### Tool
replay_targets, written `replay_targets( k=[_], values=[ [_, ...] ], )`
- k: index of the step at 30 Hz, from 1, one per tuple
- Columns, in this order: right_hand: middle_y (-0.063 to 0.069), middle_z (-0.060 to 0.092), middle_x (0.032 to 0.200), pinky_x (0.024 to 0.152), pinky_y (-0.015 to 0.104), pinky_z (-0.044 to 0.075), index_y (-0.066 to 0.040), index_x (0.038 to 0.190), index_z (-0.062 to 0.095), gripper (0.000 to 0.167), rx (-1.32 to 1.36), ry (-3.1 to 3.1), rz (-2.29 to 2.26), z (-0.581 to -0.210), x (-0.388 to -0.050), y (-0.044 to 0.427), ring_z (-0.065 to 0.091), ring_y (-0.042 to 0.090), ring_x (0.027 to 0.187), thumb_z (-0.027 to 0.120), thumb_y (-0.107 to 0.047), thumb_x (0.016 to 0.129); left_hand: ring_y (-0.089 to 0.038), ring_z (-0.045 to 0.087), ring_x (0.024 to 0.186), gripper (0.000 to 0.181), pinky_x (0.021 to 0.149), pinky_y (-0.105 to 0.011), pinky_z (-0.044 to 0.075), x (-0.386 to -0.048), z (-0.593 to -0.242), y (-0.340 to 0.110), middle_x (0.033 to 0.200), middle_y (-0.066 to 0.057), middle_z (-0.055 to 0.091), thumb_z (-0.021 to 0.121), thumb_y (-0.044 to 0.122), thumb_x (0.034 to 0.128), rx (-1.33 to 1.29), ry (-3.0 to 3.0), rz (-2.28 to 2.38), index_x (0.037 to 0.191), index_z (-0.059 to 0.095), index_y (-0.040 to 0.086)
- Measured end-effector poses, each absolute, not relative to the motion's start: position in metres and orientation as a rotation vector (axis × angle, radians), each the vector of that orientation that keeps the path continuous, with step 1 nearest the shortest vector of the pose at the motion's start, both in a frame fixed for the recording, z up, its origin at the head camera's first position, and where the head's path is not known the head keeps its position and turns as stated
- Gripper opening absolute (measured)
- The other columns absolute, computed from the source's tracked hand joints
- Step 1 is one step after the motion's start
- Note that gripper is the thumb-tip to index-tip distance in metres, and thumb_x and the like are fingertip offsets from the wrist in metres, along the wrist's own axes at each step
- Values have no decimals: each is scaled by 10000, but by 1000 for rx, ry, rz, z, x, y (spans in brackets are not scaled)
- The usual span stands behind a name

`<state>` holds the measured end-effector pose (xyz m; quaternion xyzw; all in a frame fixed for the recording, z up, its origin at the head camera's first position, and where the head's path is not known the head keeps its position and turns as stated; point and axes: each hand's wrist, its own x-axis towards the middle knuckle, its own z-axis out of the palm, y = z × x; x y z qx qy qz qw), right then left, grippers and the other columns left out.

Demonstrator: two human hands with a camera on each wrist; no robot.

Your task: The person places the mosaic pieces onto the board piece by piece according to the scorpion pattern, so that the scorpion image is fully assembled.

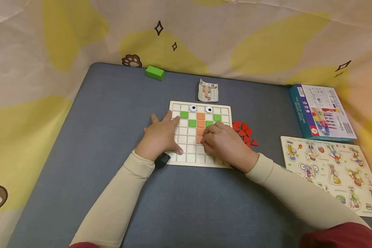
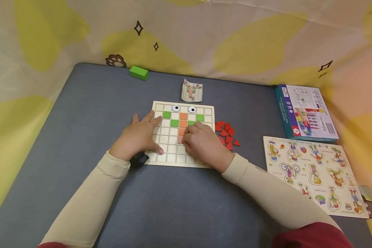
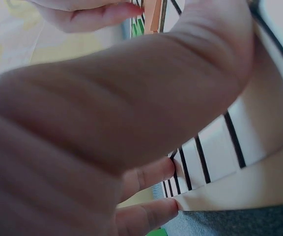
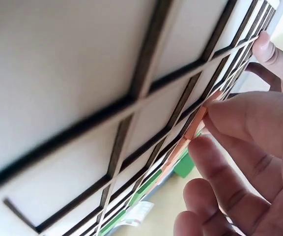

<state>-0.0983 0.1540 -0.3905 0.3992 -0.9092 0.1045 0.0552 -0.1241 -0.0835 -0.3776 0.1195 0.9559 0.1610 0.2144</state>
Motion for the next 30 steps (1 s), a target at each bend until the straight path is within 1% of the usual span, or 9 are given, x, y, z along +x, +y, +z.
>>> replay_targets(
  k=[6,13,17,20,24,27,30],
  values=[
    [50,749,946,881,384,535,-75,965,831,60,1248,-2751,228,-389,-92,153,659,273,914,824,-100,912,-708,47,1477,1270,949,-873,346,-123,-378,-83,1748,-190,158,1032,445,641,333,2648,445,1667,357,121],
    [68,750,968,727,371,538,-59,988,798,65,1210,-2691,75,-391,-77,148,620,274,839,787,-83,928,-707,54,1478,1267,950,-871,349,-124,-379,-82,1748,-185,163,1034,443,637,331,2655,446,1666,364,127],
    [80,747,996,773,379,535,-45,1013,795,108,1180,-2699,61,-390,-73,147,623,282,867,768,-109,931,-710,55,1476,1266,948,-874,345,-124,-379,-83,1745,-191,171,1036,441,633,333,2657,456,1662,370,123],
    [95,746,1035,860,399,531,-44,1045,799,154,1166,-2733,89,-390,-73,148,642,302,935,751,-145,939,-709,56,1476,1262,950,-876,342,-123,-379,-83,1743,-193,178,1037,441,631,332,2658,462,1659,378,121],
    [110,748,1073,931,417,525,-34,1089,797,195,1163,-2759,137,-390,-73,149,660,314,1010,723,-148,950,-707,63,1477,1257,950,-872,348,-123,-379,-82,1742,-193,185,1037,442,631,334,2662,459,1655,385,118],
    [100,751,1035,931,415,518,-27,1072,794,181,1185,-2749,157,-390,-74,150,671,296,984,721,-131,944,-707,66,1478,1259,949,-869,353,-123,-378,-83,1742,-195,182,1035,445,633,335,2661,453,1657,380,116],
    [62,737,960,898,401,507,-57,981,795,109,1224,-2755,213,-389,-75,149,659,267,918,732,-135,939,-704,68,1480,1265,951,-864,359,-123,-378,-83,1743,-194,177,1032,453,636,332,2660,444,1661,371,117]
  ],
)
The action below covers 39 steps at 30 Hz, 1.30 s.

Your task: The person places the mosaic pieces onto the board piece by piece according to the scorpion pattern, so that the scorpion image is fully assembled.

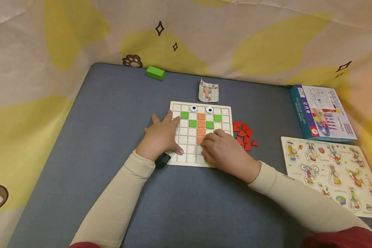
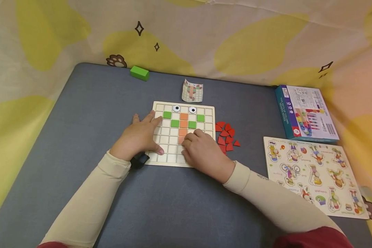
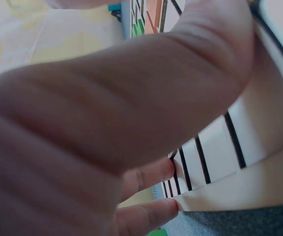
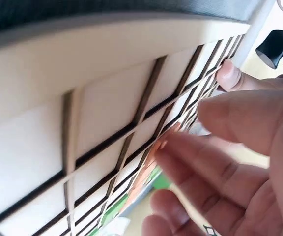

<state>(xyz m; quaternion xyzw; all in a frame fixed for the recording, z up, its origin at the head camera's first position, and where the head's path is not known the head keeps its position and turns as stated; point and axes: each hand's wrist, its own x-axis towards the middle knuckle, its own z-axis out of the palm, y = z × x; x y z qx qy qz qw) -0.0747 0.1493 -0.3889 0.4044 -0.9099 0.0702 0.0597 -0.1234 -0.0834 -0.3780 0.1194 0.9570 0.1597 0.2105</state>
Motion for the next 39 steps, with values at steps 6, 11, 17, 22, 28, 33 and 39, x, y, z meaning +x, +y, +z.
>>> replay_targets(
  k=[6,11,17,22,28,33,39],
  values=[
    [7,708,870,834,374,501,-123,825,769,137,1279,-2770,268,-389,-76,147,639,230,840,716,-151,948,-699,68,1484,1258,955,-864,358,-123,-379,-84,1745,-189,174,1029,452,646,330,2659,445,1663,367,121],
    [-6,728,894,871,378,515,-130,870,790,113,1252,-2804,315,-386,-74,152,653,223,877,729,-172,954,-703,69,1481,1261,950,-866,358,-124,-379,-84,1743,-192,179,1030,456,641,333,2662,443,1662,370,120],
    [14,748,973,944,407,508,-119,939,815,91,1127,-2905,384,-378,-75,169,666,249,976,767,-193,959,-700,56,1485,1266,958,-866,352,-125,-379,-83,1746,-194,166,1030,448,647,330,2656,446,1667,355,118],
    [98,769,1012,945,479,512,-62,967,823,119,917,-2958,299,-367,-89,200,658,331,989,771,-169,952,-704,48,1482,1265,954,-869,350,-124,-378,-84,1745,-199,163,1028,442,654,333,2651,451,1669,348,114],
    [197,766,1093,965,538,494,-18,1033,830,157,678,-3068,164,-358,-117,238,633,409,1027,795,-141,942,-715,51,1473,1271,942,-874,350,-124,-379,-85,1742,-209,166,1033,439,645,340,2655,457,1665,354,105],
    [188,759,1119,975,546,492,-33,1087,835,174,654,-3188,148,-366,-133,248,609,404,1055,768,-141,967,-708,48,1478,1275,953,-873,345,-125,-379,-85,1747,-198,155,1033,439,643,330,2652,446,1669,349,113],
    [155,778,1071,1004,523,487,-37,1061,843,148,676,-3179,102,-375,-140,248,635,378,1041,763,-94,950,-703,51,1482,1284,957,-868,349,-125,-379,-83,1749,-191,150,1033,449,640,331,2651,437,1671,344,119]
  ],
)
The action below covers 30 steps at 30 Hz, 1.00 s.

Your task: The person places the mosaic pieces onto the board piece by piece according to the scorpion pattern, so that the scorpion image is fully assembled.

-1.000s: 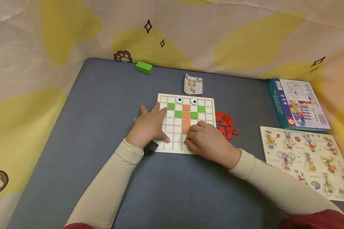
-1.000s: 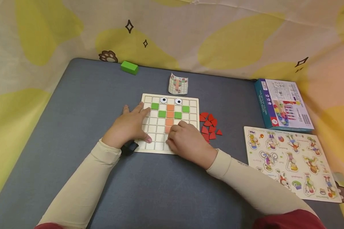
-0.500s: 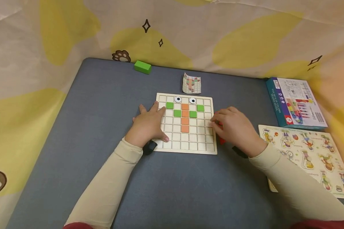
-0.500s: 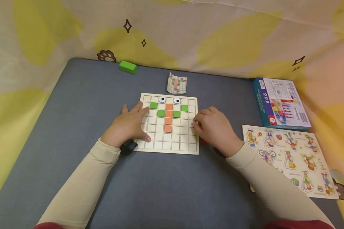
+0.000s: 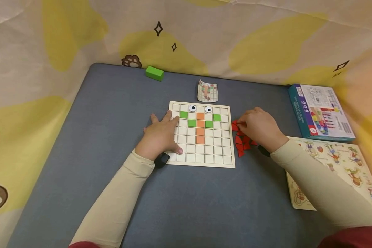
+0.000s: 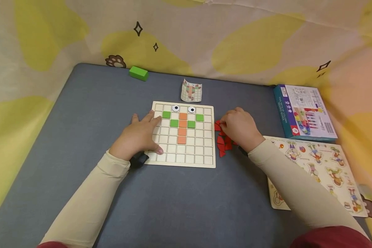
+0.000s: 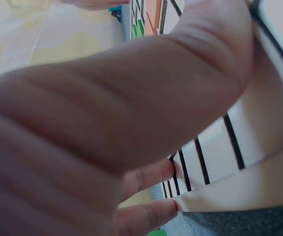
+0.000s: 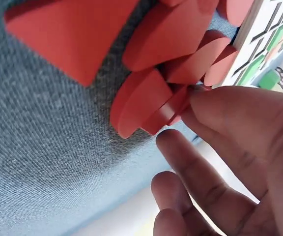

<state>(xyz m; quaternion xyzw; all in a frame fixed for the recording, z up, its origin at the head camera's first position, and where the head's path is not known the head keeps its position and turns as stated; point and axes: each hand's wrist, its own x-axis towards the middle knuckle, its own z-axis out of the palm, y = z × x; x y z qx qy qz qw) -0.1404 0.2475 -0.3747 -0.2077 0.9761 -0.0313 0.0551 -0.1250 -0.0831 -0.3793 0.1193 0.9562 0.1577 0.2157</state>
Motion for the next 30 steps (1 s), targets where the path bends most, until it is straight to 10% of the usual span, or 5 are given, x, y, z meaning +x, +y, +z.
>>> replay_targets(
  k=[11,20,30],
  values=[
    [-7,429,569,742,405,358,-154,555,505,402,-820,2940,-182,-377,-156,254,423,238,659,662,36,873,-708,55,1479,1281,953,-868,351,-125,-379,-83,1746,-200,154,1031,450,641,340,2657,436,1669,346,109],
    [162,782,942,1014,543,481,35,966,810,128,-893,2916,-210,-375,-180,257,682,349,900,729,17,868,-704,48,1482,1273,959,-867,347,-124,-377,-84,1748,-200,144,1024,448,657,337,2643,428,1673,335,110],
    [138,760,879,855,457,517,6,837,753,57,-1312,2922,-157,-376,-201,212,619,326,838,781,39,876,-702,42,1483,1272,966,-870,338,-123,-378,-83,1749,-187,153,1027,450,646,331,2651,440,1671,348,123]
  ],
)
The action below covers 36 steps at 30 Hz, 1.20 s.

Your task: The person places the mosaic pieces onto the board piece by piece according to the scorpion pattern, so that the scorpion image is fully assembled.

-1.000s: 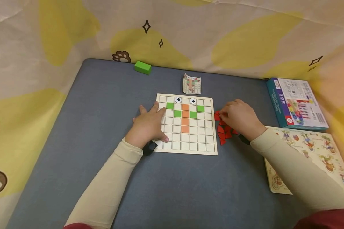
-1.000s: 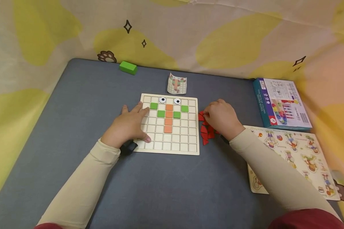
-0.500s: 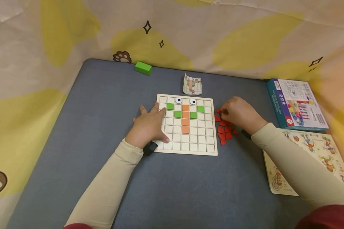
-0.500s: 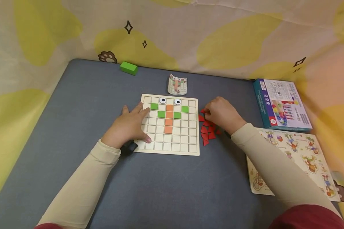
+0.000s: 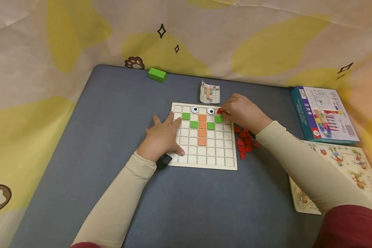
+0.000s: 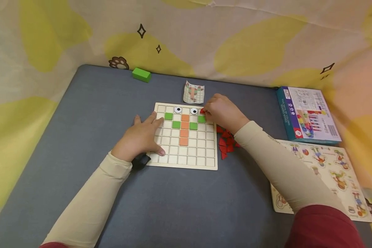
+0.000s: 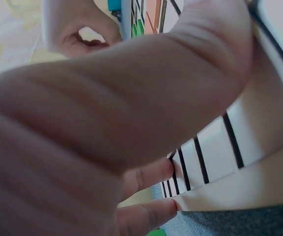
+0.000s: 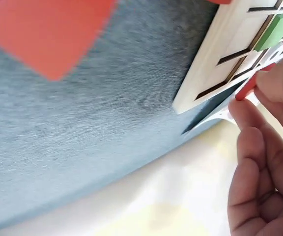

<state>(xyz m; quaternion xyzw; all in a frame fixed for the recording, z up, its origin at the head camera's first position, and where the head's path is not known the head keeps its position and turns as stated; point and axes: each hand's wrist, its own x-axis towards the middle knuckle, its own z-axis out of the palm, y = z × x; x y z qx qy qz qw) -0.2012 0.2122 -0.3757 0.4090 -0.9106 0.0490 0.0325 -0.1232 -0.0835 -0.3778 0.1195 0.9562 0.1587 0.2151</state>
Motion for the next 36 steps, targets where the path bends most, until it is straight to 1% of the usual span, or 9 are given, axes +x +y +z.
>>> replay_targets(
  k=[3,6,9,14,19,23,28,32,36],
  values=[
    [151,767,902,870,459,546,11,836,757,67,1287,-2779,114,-379,-203,207,645,342,881,767,63,877,-698,45,1486,1278,967,-867,343,-123,-379,-83,1752,-182,149,1025,456,647,334,2649,435,1675,340,130],
    [161,775,952,851,477,574,22,924,794,56,1285,-2763,103,-381,-201,206,659,368,938,770,55,885,-694,57,1488,1279,966,-866,346,-123,-379,-84,1751,-181,151,1025,457,647,334,2654,435,1675,339,129],
    [158,777,1015,849,501,574,11,1000,807,108,1258,-2771,106,-382,-198,208,649,378,1009,765,37,904,-693,60,1488,1279,967,-867,343,-124,-379,-84,1751,-181,153,1029,452,643,335,2661,442,1673,343,127],
    [146,767,1141,928,527,544,-11,1115,806,183,1215,-2824,156,-384,-194,215,618,387,1098,790,-15,932,-694,53,1488,1281,966,-869,340,-124,-380,-84,1750,-185,153,1031,447,640,336,2667,448,1672,345,126],
    [144,739,1194,1002,527,494,-26,1160,776,182,1100,-2903,288,-380,-189,229,598,399,1134,706,-13,992,-691,49,1490,1272,970,-872,332,-123,-380,-85,1749,-189,152,1031,442,643,337,2659,457,1669,352,119],
    [158,729,1160,1004,543,488,-25,1148,767,177,935,-2958,310,-368,-180,245,595,400,1120,672,-18,1000,-691,51,1490,1270,969,-872,333,-123,-380,-85,1750,-192,145,1028,445,652,341,2652,456,1670,344,114],
    [147,757,1116,983,556,503,-32,1104,802,149,853,-3044,313,-358,-166,262,631,394,1071,737,-38,971,-694,59,1487,1265,957,-873,342,-123,-380,-85,1749,-195,145,1025,443,659,342,2655,451,1671,342,111],
    [147,767,1107,960,565,521,-32,1087,814,146,785,-3150,302,-358,-154,271,655,380,1050,754,-103,974,-699,57,1484,1262,950,-876,342,-123,-381,-85,1748,-200,149,1027,434,660,348,2657,462,1670,344,110],
    [117,770,1036,864,541,554,-45,1071,810,193,563,-3246,360,-364,-145,275,668,323,943,767,-208,978,-701,61,1483,1263,944,-878,346,-124,-382,-84,1746,-201,157,1028,437,657,351,2663,460,1669,347,110]
  ],
)
